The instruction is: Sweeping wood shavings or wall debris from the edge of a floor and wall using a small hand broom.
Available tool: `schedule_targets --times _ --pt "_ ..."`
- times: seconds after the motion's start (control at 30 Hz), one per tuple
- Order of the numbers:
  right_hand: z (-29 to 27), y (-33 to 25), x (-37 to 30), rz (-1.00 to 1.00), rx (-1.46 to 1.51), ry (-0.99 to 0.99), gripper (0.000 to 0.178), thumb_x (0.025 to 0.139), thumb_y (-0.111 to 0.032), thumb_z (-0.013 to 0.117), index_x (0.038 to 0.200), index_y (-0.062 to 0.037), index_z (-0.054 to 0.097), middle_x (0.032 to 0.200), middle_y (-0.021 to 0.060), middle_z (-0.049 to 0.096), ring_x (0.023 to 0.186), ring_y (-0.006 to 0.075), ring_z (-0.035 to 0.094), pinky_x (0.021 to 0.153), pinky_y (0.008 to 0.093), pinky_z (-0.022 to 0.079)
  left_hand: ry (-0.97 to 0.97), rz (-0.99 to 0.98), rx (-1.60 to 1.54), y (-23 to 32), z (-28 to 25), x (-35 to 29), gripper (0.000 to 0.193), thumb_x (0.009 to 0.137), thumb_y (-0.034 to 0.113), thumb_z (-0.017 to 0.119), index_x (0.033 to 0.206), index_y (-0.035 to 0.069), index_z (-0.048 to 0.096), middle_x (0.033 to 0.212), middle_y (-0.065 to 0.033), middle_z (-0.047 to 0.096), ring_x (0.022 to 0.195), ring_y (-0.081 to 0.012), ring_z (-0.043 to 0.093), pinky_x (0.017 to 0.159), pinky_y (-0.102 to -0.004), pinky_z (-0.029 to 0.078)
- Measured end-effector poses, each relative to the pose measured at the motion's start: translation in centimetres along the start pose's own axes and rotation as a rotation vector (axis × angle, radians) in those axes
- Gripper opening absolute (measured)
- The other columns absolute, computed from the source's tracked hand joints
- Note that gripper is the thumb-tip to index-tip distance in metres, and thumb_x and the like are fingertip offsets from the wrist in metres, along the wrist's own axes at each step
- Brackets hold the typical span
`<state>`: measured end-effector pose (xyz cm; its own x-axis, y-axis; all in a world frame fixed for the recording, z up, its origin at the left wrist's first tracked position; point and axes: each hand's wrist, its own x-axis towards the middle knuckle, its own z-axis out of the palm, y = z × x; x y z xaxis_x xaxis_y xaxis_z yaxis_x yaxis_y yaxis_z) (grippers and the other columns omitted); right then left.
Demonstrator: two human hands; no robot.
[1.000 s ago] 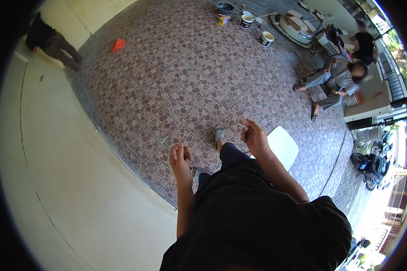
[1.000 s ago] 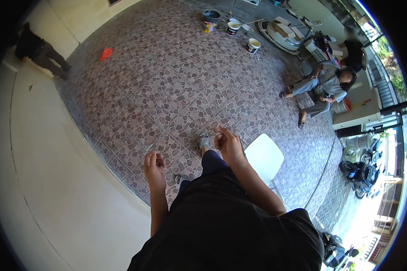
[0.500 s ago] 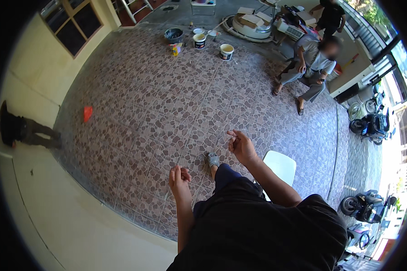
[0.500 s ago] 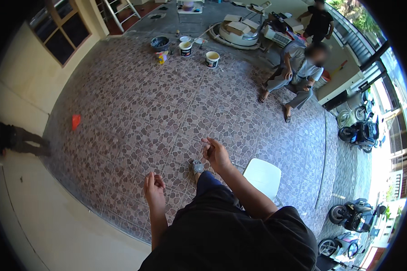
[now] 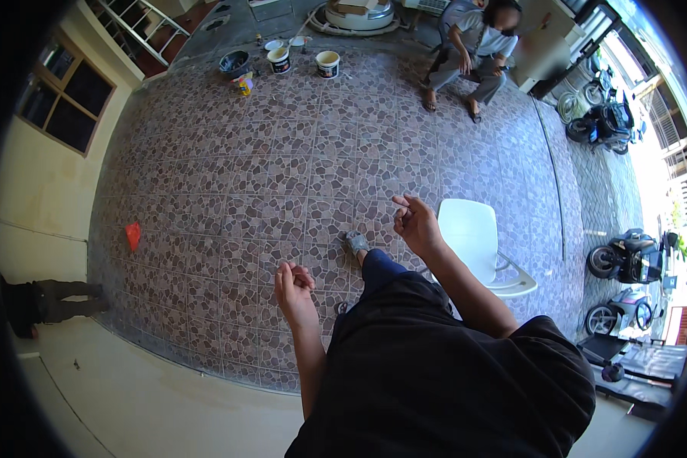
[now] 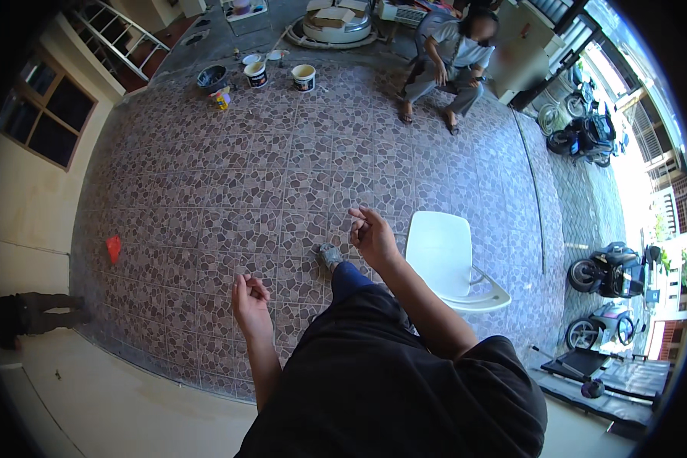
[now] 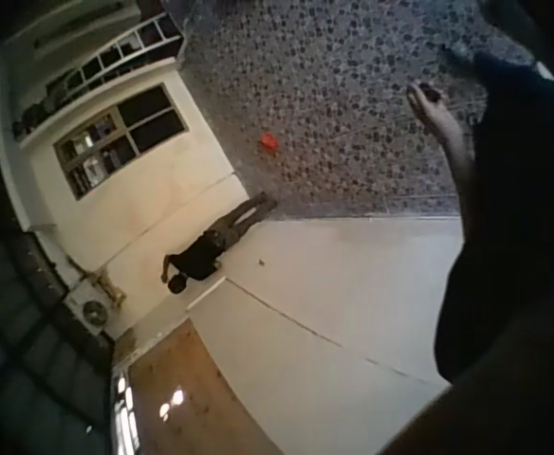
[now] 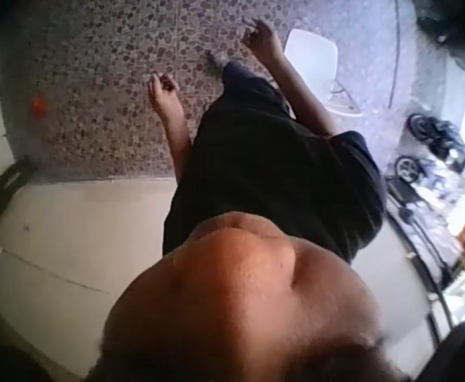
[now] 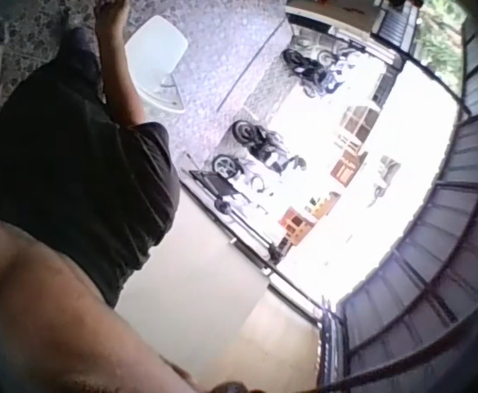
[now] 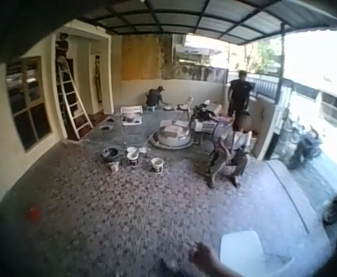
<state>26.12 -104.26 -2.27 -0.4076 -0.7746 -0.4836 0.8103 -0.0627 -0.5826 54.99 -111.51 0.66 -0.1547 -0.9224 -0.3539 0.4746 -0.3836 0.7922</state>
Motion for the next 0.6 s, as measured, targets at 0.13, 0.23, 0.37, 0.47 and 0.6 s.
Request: schedule_targets --times 0.13,0.23,0.37,0.47,0.6 --pt "-2.4 1.6 -5.8 -0.045 0.001 0.036 0.027 0.102 -0.026 0.052 0.110 -0.0033 0.063 0.070 0.0028 0.063 0.061 0.0159 0.057 0.058 0.0302 0.044 -0.054 0.003 0.011 -0.9 -3.5 -2.0 0.026 0.103 0.031 0.058 0.106 0.006 0.059 0.083 -0.0041 0.062 0.068 -0.0112 0.052 0.064 -0.0272 0.041" --pt "-4.6 1.9 -9.0 -0.024 -0.023 0.031 0.026 0.102 -0.026 0.051 0.110 -0.0032 0.063 0.072 0.0035 0.064 0.061 0.0163 0.057 0.059 0.0303 0.044 -0.037 -0.022 0.005 -1.4 -4.4 -4.4 0.026 0.103 0.032 0.057 0.105 0.006 0.060 0.084 -0.0036 0.063 0.067 -0.0112 0.052 0.063 -0.0275 0.041" --pt "-4.9 2.1 -11.4 0.017 -0.074 -0.008 0.024 0.102 -0.025 0.051 0.109 -0.0042 0.061 0.074 0.0054 0.064 0.062 0.0167 0.057 0.059 0.0305 0.044 0.000 -0.033 -0.026 -2.5 -5.0 -7.3 0.027 0.104 0.033 0.056 0.106 0.006 0.059 0.083 -0.0043 0.062 0.066 -0.0117 0.051 0.063 -0.0278 0.040" --pt "-6.3 1.8 -11.3 0.097 -0.092 -0.090 0.026 0.102 -0.025 0.050 0.113 -0.0039 0.061 0.073 0.0068 0.064 0.062 0.0179 0.056 0.059 0.0307 0.044 0.050 0.000 -0.039 -3.2 -4.6 -9.5 0.028 0.103 0.033 0.056 0.107 0.005 0.058 0.083 -0.0045 0.062 0.065 -0.0119 0.051 0.063 -0.0278 0.040" --pt "-6.6 -0.1 -11.7 0.110 -0.129 -0.040 0.031 0.102 -0.026 0.049 0.119 -0.0021 0.061 0.071 0.0076 0.064 0.061 0.0188 0.054 0.060 0.0309 0.042 0.159 0.045 -0.101 -5.3 -3.7 -12.2 0.029 0.103 0.033 0.057 0.106 0.005 0.058 0.085 -0.0052 0.061 0.066 -0.0122 0.051 0.063 -0.0277 0.041"
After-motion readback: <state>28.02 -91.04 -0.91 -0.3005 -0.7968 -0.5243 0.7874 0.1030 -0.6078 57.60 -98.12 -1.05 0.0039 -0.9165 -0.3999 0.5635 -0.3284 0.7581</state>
